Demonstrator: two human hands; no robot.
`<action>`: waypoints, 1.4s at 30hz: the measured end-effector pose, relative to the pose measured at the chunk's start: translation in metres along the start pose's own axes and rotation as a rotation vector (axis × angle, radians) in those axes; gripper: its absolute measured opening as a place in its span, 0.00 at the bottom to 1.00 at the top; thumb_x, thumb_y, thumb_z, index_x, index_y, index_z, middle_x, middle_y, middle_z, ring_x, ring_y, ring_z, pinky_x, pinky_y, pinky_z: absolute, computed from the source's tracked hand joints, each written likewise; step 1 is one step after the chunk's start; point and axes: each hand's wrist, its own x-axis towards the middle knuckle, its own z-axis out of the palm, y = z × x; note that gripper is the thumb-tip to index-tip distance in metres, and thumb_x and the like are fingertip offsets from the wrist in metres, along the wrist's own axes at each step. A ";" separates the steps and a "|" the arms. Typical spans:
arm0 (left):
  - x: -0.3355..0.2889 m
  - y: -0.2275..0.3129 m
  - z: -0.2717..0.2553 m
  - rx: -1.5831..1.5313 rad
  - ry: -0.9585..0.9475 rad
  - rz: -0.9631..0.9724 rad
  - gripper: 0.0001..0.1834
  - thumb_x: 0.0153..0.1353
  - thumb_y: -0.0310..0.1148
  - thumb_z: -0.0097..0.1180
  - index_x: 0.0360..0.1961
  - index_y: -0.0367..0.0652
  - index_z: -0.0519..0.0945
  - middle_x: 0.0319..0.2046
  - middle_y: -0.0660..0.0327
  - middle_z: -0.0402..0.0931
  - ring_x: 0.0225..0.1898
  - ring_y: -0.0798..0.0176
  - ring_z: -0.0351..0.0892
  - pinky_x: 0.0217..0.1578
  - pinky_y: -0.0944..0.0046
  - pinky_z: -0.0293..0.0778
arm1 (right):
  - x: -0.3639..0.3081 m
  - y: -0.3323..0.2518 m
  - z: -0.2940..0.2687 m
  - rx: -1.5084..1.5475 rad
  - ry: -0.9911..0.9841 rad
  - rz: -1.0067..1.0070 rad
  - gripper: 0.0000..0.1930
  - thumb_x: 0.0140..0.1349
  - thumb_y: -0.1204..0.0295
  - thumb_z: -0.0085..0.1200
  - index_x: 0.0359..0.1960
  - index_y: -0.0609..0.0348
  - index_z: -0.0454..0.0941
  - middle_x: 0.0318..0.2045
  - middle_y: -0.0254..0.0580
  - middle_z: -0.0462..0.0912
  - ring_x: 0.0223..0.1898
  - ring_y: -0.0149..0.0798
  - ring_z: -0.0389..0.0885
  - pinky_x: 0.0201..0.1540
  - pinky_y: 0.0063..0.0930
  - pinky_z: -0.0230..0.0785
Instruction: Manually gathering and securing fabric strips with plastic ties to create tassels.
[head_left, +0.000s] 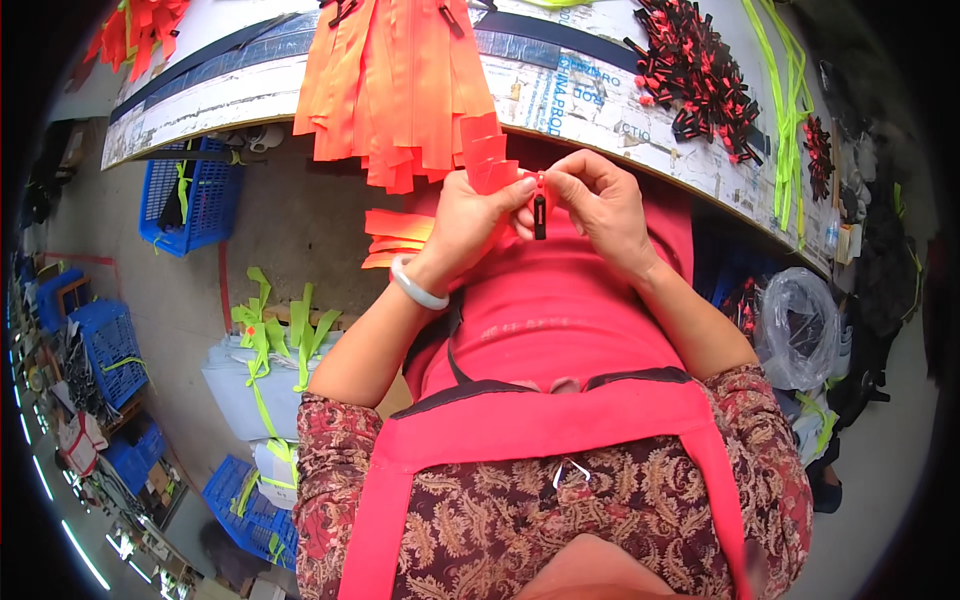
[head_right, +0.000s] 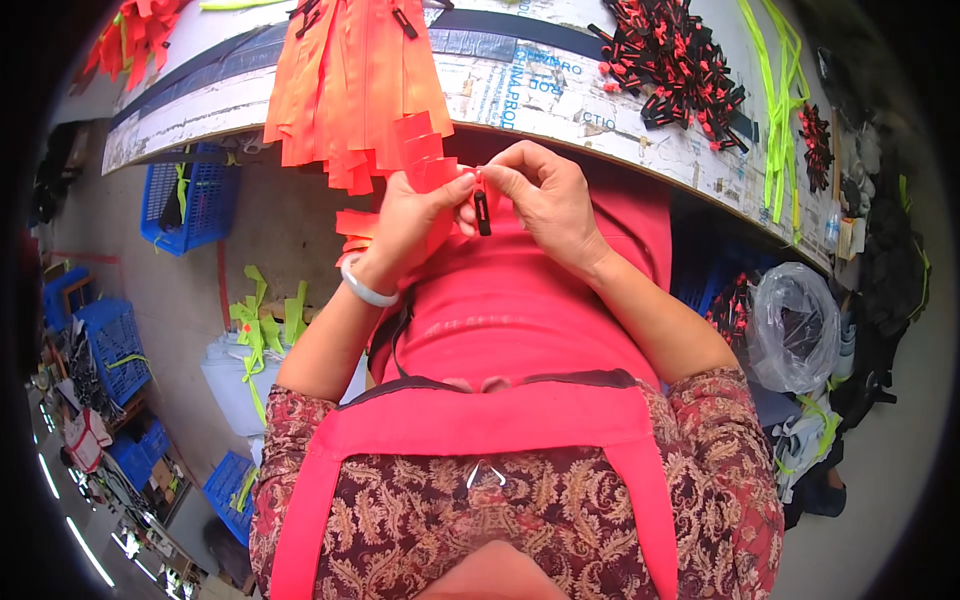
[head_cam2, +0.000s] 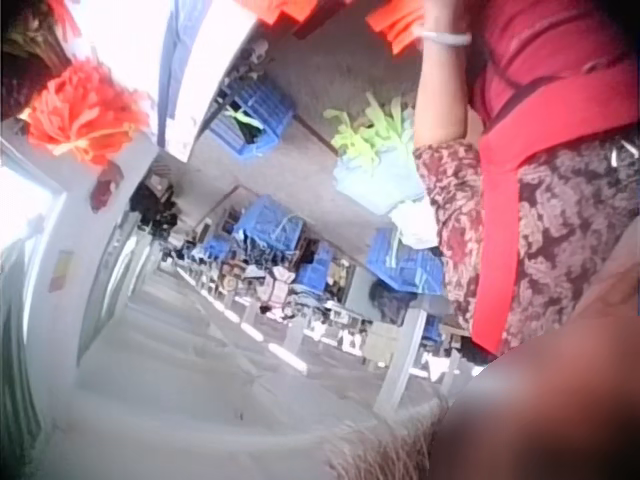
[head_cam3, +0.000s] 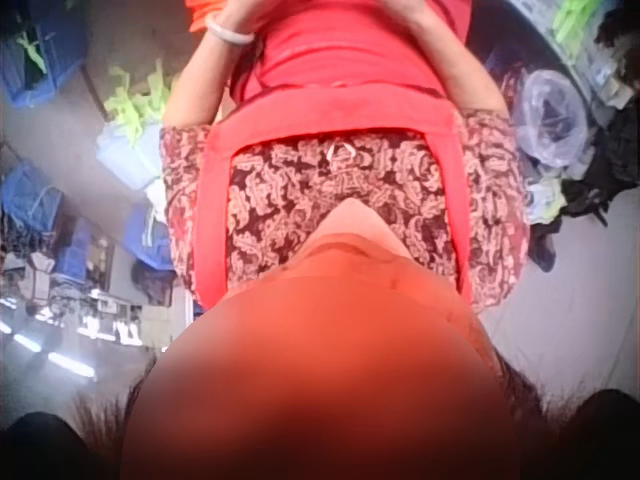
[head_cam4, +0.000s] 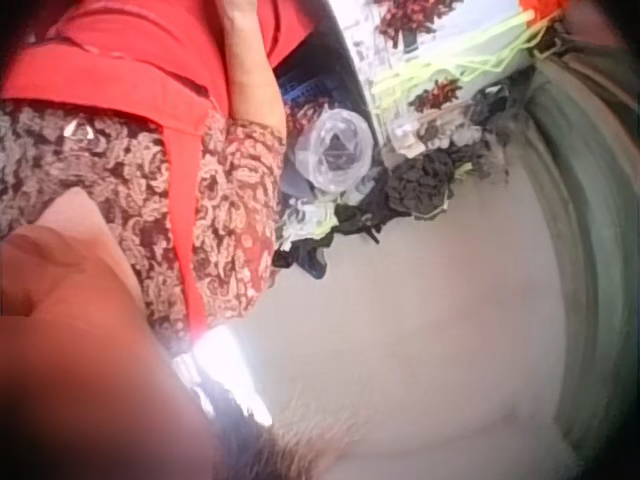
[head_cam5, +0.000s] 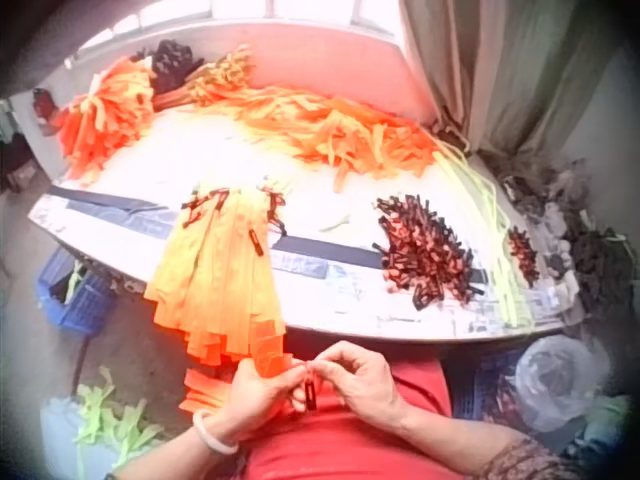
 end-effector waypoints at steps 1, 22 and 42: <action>0.006 -0.007 0.004 -0.227 0.036 -0.148 0.08 0.63 0.26 0.56 0.40 0.31 0.78 0.24 0.58 0.78 0.20 0.69 0.76 0.21 0.70 0.76 | 0.001 0.004 -0.008 0.034 0.002 0.129 0.06 0.67 0.72 0.52 0.35 0.62 0.77 0.24 0.29 0.77 0.23 0.20 0.70 0.26 0.16 0.67; 0.078 -0.059 0.029 -0.553 0.114 -0.351 0.06 0.66 0.25 0.48 0.40 0.33 0.74 0.26 0.59 0.74 0.24 0.68 0.73 0.23 0.72 0.72 | 0.042 0.049 -0.042 -0.457 0.239 -0.175 0.08 0.65 0.69 0.52 0.33 0.61 0.72 0.20 0.42 0.79 0.20 0.40 0.79 0.23 0.35 0.69; 0.006 0.031 0.057 0.147 -0.078 0.376 0.03 0.60 0.24 0.60 0.34 0.35 0.81 0.29 0.67 0.77 0.30 0.74 0.73 0.33 0.73 0.70 | -0.020 0.024 0.003 -0.295 -0.158 -0.321 0.09 0.58 0.79 0.57 0.41 0.61 0.77 0.34 0.46 0.81 0.34 0.41 0.82 0.36 0.32 0.72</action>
